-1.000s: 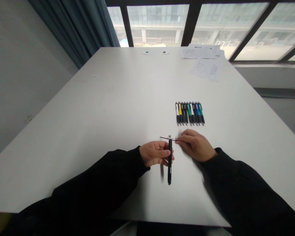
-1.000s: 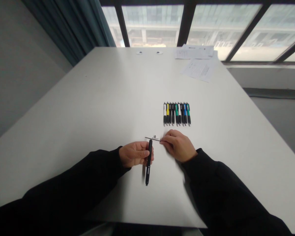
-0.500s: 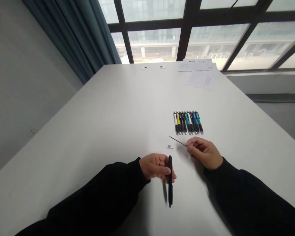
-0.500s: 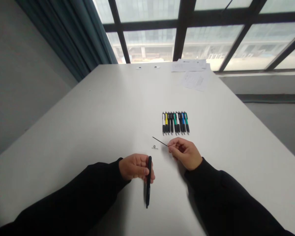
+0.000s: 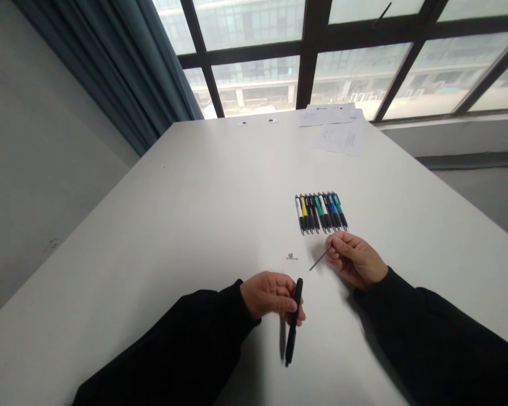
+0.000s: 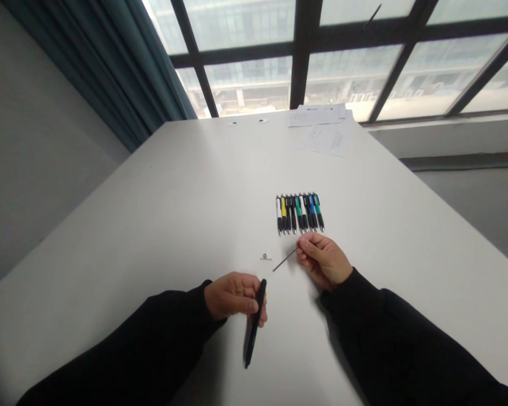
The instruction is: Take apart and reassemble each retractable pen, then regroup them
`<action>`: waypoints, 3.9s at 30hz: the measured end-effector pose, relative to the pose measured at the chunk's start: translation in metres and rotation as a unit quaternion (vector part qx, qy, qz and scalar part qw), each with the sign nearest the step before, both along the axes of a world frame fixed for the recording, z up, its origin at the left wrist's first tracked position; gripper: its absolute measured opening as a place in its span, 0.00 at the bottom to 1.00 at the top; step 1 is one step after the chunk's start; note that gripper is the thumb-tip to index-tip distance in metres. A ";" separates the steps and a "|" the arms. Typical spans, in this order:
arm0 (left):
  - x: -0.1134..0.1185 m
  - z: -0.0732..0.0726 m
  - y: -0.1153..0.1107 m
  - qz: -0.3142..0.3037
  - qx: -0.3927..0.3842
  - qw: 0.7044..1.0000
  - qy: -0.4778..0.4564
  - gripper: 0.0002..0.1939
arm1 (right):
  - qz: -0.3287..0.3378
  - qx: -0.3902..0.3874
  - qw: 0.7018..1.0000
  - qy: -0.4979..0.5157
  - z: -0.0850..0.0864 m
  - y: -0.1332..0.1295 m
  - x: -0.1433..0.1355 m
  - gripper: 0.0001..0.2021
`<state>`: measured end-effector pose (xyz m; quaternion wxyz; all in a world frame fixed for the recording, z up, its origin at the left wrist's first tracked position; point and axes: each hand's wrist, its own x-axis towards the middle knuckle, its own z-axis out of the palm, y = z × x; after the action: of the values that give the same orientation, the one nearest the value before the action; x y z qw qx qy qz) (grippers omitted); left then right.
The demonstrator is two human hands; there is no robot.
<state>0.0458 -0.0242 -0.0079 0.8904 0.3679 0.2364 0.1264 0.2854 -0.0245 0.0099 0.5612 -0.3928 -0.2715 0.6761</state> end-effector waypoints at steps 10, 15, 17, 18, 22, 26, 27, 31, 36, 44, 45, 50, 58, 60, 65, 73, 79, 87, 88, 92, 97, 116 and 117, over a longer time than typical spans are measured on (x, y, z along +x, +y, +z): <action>0.001 0.004 -0.001 -0.008 0.020 0.999 0.030 0.20 | 0.044 0.002 0.999 -0.026 -0.003 0.001 0.001 0.13; 0.004 0.005 0.000 0.013 0.027 0.998 0.049 0.21 | 0.088 0.017 0.995 -0.033 -0.004 0.000 -0.008 0.12; 0.005 0.005 -0.001 0.027 0.028 0.998 0.053 0.22 | 0.121 0.026 0.991 -0.048 -0.005 -0.003 -0.017 0.12; 0.006 0.006 -0.001 0.033 0.029 0.998 0.051 0.22 | 0.141 0.029 0.988 -0.059 -0.005 -0.005 -0.021 0.12; 0.008 0.005 -0.003 0.044 0.039 0.998 0.039 0.23 | 0.175 0.030 0.981 -0.081 -0.003 -0.010 -0.035 0.13; 0.009 0.003 -0.007 0.065 0.046 0.996 0.052 0.23 | 0.182 0.018 0.978 -0.102 0.000 -0.010 -0.035 0.15; 0.009 0.003 -0.008 0.070 0.047 0.995 0.056 0.23 | 0.187 0.018 0.976 -0.110 0.000 -0.009 -0.034 0.15; 0.009 0.002 -0.010 0.081 0.053 0.993 0.061 0.23 | 0.202 0.037 0.970 -0.131 -0.004 -0.010 -0.032 0.15; 0.008 0.002 -0.008 0.073 0.053 0.995 0.039 0.23 | 0.247 0.074 0.955 -0.147 -0.009 -0.013 -0.027 0.16; 0.007 -0.001 -0.010 0.083 0.053 0.995 0.010 0.22 | 0.091 0.249 0.799 -0.540 -0.007 -0.010 -0.025 0.10; 0.008 -0.001 -0.010 0.084 0.052 0.995 0.009 0.22 | 0.091 0.253 0.775 -0.572 -0.007 -0.009 -0.027 0.10; 0.009 -0.003 -0.011 0.089 0.051 0.995 0.013 0.23 | 0.111 0.239 0.718 -0.644 -0.007 -0.008 -0.040 0.10; 0.006 -0.009 -0.012 0.105 0.048 0.993 0.016 0.23 | 0.145 0.180 0.866 -0.443 -0.009 -0.007 -0.018 0.11; 0.005 -0.008 -0.011 0.105 0.050 0.993 0.019 0.23 | 0.166 0.120 0.921 -0.332 -0.012 -0.004 -0.011 0.13; 0.002 -0.006 -0.012 0.093 0.060 0.994 0.023 0.22 | 0.194 0.095 0.963 -0.160 -0.018 -0.002 -0.010 0.13; 0.002 -0.004 -0.013 0.082 0.045 0.995 0.046 0.22 | 0.161 0.061 0.980 -0.096 -0.021 -0.003 -0.015 0.12; 0.003 -0.003 -0.012 0.078 0.044 0.995 0.051 0.24 | 0.173 0.061 0.979 -0.084 -0.022 -0.002 -0.015 0.12; 0.003 -0.001 -0.011 0.075 0.043 0.994 0.063 0.25 | 0.196 0.078 0.972 -0.101 -0.024 -0.001 -0.013 0.12; 0.004 0.000 -0.011 0.076 0.043 0.994 0.065 0.25 | 0.196 0.079 0.972 -0.100 -0.024 -0.001 -0.013 0.12; 0.004 0.000 -0.011 0.074 0.035 0.995 0.065 0.25 | 0.214 0.083 0.969 -0.097 -0.020 -0.001 -0.014 0.13; 0.004 0.000 -0.013 0.076 0.037 0.995 0.056 0.24 | 0.226 0.091 0.958 -0.149 -0.011 -0.001 -0.018 0.13; 0.004 0.001 -0.012 0.069 0.033 0.996 0.037 0.23 | 0.123 0.314 0.775 -0.534 -0.001 0.006 -0.042 0.09; 0.004 0.002 -0.012 0.068 0.033 0.997 0.036 0.23 | 0.128 0.319 0.771 -0.536 -0.002 0.006 -0.042 0.08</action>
<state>0.0499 -0.0362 -0.0062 0.8581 0.3844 0.2883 0.1810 0.2437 -0.0184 0.0083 0.3255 -0.4517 -0.7762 0.2959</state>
